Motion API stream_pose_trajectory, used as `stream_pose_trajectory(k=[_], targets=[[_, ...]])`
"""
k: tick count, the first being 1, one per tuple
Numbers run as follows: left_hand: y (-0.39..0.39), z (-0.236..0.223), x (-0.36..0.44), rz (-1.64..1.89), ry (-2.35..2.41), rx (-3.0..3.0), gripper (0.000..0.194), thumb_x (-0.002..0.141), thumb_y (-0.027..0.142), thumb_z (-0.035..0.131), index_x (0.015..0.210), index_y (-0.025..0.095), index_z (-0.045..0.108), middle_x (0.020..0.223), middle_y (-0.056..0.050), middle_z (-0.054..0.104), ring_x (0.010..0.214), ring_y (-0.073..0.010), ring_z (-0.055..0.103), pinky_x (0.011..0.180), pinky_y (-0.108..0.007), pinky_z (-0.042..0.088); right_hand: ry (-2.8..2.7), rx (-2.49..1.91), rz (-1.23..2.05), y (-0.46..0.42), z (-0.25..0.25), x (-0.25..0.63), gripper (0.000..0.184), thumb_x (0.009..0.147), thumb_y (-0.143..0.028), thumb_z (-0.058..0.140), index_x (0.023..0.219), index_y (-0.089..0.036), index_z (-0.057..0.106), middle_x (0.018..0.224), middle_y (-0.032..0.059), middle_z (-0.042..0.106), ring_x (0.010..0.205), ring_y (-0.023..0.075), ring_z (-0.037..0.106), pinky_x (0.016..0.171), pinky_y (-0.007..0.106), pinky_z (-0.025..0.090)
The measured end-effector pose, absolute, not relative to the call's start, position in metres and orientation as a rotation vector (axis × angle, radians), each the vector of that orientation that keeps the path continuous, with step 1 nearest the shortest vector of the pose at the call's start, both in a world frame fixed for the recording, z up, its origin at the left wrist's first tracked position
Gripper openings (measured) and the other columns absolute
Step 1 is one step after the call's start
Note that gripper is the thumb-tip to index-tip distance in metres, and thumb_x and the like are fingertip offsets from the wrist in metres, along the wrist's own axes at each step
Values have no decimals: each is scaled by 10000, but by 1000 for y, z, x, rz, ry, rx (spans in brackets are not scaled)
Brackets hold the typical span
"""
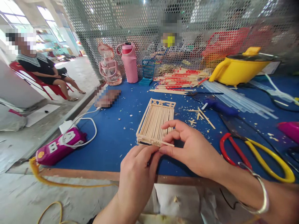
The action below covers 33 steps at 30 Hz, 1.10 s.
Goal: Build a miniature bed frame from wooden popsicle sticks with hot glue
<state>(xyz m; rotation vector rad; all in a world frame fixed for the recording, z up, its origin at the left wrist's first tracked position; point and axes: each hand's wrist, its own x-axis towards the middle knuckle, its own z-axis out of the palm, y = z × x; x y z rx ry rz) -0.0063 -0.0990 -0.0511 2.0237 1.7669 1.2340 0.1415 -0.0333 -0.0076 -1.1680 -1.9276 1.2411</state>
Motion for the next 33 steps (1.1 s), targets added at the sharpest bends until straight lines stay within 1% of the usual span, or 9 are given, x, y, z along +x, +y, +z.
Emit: stream_pose_trajectory(k=[6,9,12,17,20,23,27,30,33], targets=[[-102,-45,-10,1215,1701,1998,141,877,195,521,936,208,649,815,-22,693,732,-154,625,683,-281,483,-1942,-1158,1146,-37,-7,138,369,736,-226,696,1052,-249,508,743,-49,654,699,136,600,707,265,488],[-116,-40,-18,1200,1659,1699,255,914,257,432,697,199,551,602,2,547,552,-130,501,510,-251,413,-1885,-1094,934,-47,-5,151,468,697,-318,751,1100,-264,518,1000,13,642,890,175,600,813,295,492],[-130,-39,-25,1223,1574,1485,407,956,290,295,561,213,356,513,13,389,479,-119,383,436,-243,347,-1768,-1135,712,-67,-8,171,280,820,-327,640,1083,-305,544,975,2,624,893,158,598,804,266,492],[-119,-35,-39,1412,1650,1967,136,877,175,510,894,193,644,911,-62,649,831,-163,594,746,-284,474,-2026,-1194,642,-94,-31,187,37,863,-255,579,868,-277,608,771,-9,640,688,144,609,619,260,486],[-94,-24,-49,1480,1729,2154,157,869,172,525,912,200,674,1140,-85,646,1097,-210,555,987,-389,393,-2007,-1334,538,-91,-36,181,199,833,-281,617,1027,-244,590,828,23,651,738,174,621,681,304,503],[-75,-16,-52,1247,1641,2013,227,912,275,474,926,185,682,1122,-86,672,1065,-199,600,948,-364,447,-2060,-1364,546,-78,-26,167,441,786,-283,674,1197,-221,527,864,24,664,762,179,624,690,304,494],[-59,-19,-49,1285,1579,1821,290,918,343,455,954,168,683,1103,-99,691,1015,-195,642,877,-322,499,-2216,-1243,530,-53,-15,149,110,866,-208,555,924,-205,649,871,40,697,804,174,637,707,280,453],[-47,-23,-50,1388,1642,1810,295,901,353,477,914,174,710,1116,-102,692,1037,-210,641,908,-339,489,-2159,-1279,442,-29,-18,141,100,853,-198,561,854,-190,661,821,57,704,769,194,642,706,296,444],[-46,-24,-47,1520,1759,1793,314,894,355,483,924,144,714,1099,-140,682,1073,-257,607,947,-404,450,-2066,-1319,403,-21,-21,137,218,817,-208,611,1027,-159,641,897,93,706,783,215,643,710,315,456]])
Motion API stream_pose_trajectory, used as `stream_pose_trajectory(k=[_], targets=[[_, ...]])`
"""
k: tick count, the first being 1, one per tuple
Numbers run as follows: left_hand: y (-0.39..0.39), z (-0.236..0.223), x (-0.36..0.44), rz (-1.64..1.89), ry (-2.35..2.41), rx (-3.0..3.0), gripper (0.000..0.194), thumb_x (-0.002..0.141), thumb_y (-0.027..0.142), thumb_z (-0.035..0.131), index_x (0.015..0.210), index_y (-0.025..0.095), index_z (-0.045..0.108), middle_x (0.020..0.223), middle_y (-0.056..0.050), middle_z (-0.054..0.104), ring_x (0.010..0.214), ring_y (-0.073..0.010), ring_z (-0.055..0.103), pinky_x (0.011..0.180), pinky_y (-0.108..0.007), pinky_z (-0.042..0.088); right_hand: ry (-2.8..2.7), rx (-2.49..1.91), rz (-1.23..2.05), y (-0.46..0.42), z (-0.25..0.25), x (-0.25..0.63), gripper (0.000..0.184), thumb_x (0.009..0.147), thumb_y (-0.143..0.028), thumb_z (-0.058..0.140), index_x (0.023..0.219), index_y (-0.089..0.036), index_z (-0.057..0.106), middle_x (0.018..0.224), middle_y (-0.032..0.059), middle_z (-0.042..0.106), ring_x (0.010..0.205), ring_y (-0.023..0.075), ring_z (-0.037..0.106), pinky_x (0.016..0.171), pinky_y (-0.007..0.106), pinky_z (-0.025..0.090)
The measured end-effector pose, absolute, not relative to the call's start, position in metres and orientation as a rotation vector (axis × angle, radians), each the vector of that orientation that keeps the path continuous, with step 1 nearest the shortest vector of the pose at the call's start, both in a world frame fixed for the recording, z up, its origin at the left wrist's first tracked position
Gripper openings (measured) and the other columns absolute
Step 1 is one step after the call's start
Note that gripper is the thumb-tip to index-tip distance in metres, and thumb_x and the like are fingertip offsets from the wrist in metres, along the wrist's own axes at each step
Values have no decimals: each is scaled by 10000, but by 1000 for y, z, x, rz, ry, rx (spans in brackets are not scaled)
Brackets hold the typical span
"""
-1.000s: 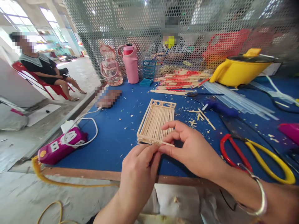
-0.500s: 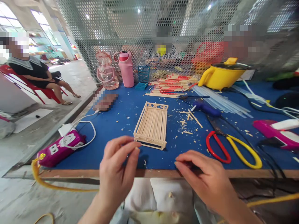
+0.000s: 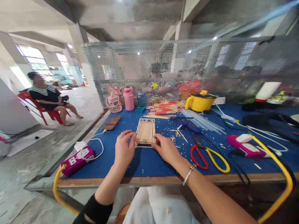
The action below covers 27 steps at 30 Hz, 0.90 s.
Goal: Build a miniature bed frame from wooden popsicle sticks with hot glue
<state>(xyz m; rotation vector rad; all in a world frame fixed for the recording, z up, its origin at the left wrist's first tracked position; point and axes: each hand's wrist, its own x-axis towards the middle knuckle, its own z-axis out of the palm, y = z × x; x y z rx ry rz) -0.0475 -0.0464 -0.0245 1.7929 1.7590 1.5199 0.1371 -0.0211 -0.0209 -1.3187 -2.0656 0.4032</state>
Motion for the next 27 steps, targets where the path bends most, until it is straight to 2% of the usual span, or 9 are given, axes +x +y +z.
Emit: stream_pose_trajectory(k=[3,6,8,11,15,18,21,24,27], targets=[[-66,-28,-34,1462,1675,1895,268,889,339,512,876,176,724,897,-81,726,845,-204,657,780,-321,501,-1984,-1272,432,-41,-21,140,298,901,-289,515,1164,-169,585,989,87,697,806,184,643,722,292,475],[-91,-37,-12,1310,1494,2046,195,871,286,562,810,211,732,729,-19,716,679,-149,640,642,-241,477,-1915,-1128,620,-71,-23,148,269,944,-356,439,986,-211,662,869,27,712,782,151,652,712,248,484],[-103,-42,0,1253,1427,2108,184,873,246,558,825,211,732,723,-19,712,679,-148,630,635,-238,463,-1869,-1098,687,-87,-27,156,233,923,-341,490,868,-215,679,828,12,712,781,148,652,715,241,481],[-109,-46,12,1200,1379,2156,185,879,218,546,850,192,727,762,-38,722,710,-163,632,661,-257,462,-1863,-1168,607,-100,-34,167,198,907,-300,518,801,-208,659,789,9,691,747,149,633,696,253,464],[-112,-46,19,1126,1331,2167,187,884,228,536,886,183,718,817,-51,730,757,-177,638,710,-279,463,-1862,-1242,502,-108,-41,172,213,932,-290,450,817,-187,597,785,30,652,740,163,603,677,274,446],[-116,-46,21,1069,1312,2119,204,895,243,517,921,201,714,845,-39,731,781,-172,639,722,-272,456,-1846,-1281,548,-112,-45,169,221,941,-315,425,840,-186,573,801,38,649,751,166,603,691,277,453],[-118,-48,21,1046,1345,2048,230,903,261,499,870,199,718,802,-39,725,751,-171,632,701,-273,442,-1897,-1293,587,-111,-43,174,249,947,-350,410,832,-199,571,795,27,652,744,157,610,692,262,461],[-116,-48,17,1069,1380,1996,268,907,303,492,808,186,712,754,-43,712,717,-169,619,683,-274,426,-1898,-1460,375,-96,-33,202,291,948,-415,382,950,-198,577,909,61,665,826,176,625,734,272,471],[-110,-47,15,1095,1387,1933,291,905,347,492,787,176,696,718,-37,694,675,-154,601,648,-256,417,-1901,-2026,-80,-69,-21,247,465,929,-441,368,1223,-95,469,1105,205,613,1036,288,586,857,380,449]])
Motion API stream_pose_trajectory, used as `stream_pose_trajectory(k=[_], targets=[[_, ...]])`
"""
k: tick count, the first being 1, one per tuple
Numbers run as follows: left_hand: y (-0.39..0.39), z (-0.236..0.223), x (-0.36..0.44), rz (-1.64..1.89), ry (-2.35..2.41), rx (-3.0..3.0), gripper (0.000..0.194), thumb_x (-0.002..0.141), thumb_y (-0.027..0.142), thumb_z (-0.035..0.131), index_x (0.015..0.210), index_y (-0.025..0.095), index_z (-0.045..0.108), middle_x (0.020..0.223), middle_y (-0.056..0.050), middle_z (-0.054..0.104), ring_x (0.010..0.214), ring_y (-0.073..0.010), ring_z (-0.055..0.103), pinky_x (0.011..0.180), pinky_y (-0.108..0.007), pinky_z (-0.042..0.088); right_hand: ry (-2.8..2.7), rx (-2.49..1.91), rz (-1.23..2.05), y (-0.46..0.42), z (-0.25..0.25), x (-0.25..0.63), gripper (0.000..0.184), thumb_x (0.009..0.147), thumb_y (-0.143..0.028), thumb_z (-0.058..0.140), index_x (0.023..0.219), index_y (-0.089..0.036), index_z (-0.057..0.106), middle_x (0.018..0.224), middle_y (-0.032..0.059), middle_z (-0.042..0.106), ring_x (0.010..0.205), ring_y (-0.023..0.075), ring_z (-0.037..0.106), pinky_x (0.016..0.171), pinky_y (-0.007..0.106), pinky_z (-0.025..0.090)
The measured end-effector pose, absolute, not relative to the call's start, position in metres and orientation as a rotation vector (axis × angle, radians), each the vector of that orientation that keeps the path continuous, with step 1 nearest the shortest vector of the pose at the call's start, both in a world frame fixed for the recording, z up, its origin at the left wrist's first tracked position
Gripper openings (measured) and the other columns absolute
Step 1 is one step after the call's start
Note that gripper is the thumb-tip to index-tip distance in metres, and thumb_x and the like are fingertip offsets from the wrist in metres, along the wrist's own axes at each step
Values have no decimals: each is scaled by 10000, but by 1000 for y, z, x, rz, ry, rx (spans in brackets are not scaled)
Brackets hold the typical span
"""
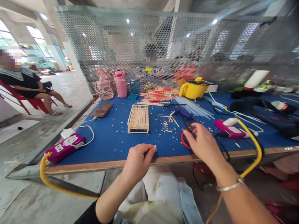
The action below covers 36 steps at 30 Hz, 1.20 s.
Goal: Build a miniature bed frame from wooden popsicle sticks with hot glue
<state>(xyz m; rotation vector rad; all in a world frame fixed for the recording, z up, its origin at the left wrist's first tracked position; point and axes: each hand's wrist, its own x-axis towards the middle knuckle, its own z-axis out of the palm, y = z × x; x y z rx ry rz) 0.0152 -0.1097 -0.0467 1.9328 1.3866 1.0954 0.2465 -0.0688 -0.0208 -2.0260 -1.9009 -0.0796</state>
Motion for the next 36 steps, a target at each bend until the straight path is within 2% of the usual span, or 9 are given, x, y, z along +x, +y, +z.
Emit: stream_pose_trajectory(k=[5,10,14,17,19,22,26,29,36], targets=[[-103,-47,18,1115,1347,1755,336,908,407,469,758,174,657,663,-14,657,614,-124,575,580,-215,419,-2102,-2219,95,-37,-11,291,478,780,-459,574,1122,-125,588,1026,201,656,926,359,631,742,422,470],[-103,-47,17,1146,1301,1494,329,873,451,515,792,169,664,645,-8,633,554,-98,521,523,-195,409,-2000,-2257,305,-61,-5,305,579,698,-334,608,1234,-140,512,745,69,650,626,230,618,562,326,455],[-101,-43,20,1223,1248,1267,310,842,447,572,897,164,686,678,-11,648,566,-83,508,535,-187,416,-1506,-1804,880,-107,-5,299,621,685,-390,659,1252,-228,464,818,17,600,557,130,555,474,246,437],[-102,-36,26,1262,1133,1147,311,835,442,588,884,149,681,656,-5,634,537,-67,488,521,-181,411,-1285,-1559,1223,-139,-12,270,735,686,-458,704,1325,-263,397,641,-61,518,408,64,396,368,189,316],[-106,-30,30,1294,1077,1132,316,837,444,589,845,139,675,637,-3,623,532,-63,487,520,-179,411,-1327,-1455,1477,-152,-18,244,646,738,-465,651,1300,-213,456,525,-87,435,355,56,311,334,185,264],[-112,-25,33,1350,1044,1161,319,849,442,580,820,136,667,638,-6,619,549,-67,500,532,-180,416,-1426,-1401,1332,-159,-25,211,464,793,-308,564,1247,-216,537,636,-21,547,465,103,483,424,218,419],[-119,-21,32,1415,1038,1233,302,877,416,553,799,144,658,649,-5,609,588,-74,512,550,-178,416,-1650,-1299,899,-157,-22,192,513,747,-157,541,1245,-279,537,1058,64,621,929,205,621,758,303,535],[-122,-20,32,1415,1004,1337,293,900,380,527,773,148,652,656,0,591,608,-73,499,567,-174,416,-1787,-1306,727,-158,-17,190,474,755,-217,624,1210,-306,527,1156,58,586,1031,217,590,820,295,520],[-127,-26,29,1377,963,1453,271,926,347,485,845,159,663,697,-16,616,633,-94,518,600,-200,447,-1927,-1199,799,-157,-22,190,606,747,-489,691,1261,-292,437,1111,50,546,956,201,565,814,295,488]])
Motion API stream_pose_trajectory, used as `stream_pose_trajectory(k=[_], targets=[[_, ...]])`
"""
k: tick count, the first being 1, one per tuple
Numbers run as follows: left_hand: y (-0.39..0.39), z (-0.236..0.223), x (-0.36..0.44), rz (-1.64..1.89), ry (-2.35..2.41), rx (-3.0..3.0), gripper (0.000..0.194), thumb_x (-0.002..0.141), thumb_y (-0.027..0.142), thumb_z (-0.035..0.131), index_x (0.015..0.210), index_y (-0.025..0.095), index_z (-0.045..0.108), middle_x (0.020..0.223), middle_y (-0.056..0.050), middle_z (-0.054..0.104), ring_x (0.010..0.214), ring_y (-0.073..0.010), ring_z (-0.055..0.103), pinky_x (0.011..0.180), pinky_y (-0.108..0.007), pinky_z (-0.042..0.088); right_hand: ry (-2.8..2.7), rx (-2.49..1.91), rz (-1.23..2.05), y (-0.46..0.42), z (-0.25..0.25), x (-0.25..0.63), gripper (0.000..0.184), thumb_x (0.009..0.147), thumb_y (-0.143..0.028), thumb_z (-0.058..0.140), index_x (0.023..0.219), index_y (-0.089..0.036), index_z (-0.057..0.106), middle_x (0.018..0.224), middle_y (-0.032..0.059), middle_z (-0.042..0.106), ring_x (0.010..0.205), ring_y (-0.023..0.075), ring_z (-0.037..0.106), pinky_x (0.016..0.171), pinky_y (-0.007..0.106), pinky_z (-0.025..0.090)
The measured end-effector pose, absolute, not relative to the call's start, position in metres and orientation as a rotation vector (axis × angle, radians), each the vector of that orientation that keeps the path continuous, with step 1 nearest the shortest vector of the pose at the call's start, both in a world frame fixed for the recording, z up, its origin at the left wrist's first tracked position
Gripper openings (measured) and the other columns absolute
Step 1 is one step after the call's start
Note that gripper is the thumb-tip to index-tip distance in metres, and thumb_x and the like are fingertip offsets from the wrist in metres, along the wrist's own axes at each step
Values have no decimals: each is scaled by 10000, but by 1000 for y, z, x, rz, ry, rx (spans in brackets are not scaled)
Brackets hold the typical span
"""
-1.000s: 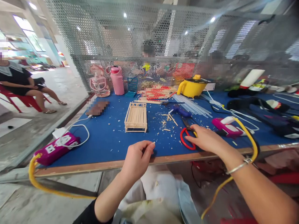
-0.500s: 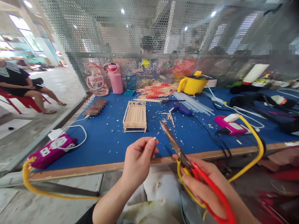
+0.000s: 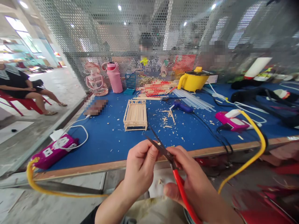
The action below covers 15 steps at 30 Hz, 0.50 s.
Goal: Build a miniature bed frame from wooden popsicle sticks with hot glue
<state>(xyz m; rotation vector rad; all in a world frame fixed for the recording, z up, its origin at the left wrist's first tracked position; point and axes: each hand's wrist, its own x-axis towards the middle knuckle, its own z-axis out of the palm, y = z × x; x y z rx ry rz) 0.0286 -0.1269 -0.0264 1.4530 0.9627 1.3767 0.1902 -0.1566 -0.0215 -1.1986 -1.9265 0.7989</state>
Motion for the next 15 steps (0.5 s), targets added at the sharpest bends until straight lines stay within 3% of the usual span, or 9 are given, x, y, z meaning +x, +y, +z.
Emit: stream_pose_trajectory(k=[8,15], targets=[[-127,-28,27,1368,999,1566,257,926,328,480,818,165,647,714,-22,624,646,-113,541,614,-217,446,-1882,-1147,841,-151,-31,183,713,701,-718,575,1218,-233,495,1029,69,572,895,221,561,786,316,476],[-125,-29,24,1349,994,1648,242,926,294,476,821,170,656,736,-30,637,677,-131,566,656,-238,460,-1904,-1117,620,-148,-46,188,487,785,-490,650,1188,-236,547,944,57,650,832,205,619,731,285,506]])
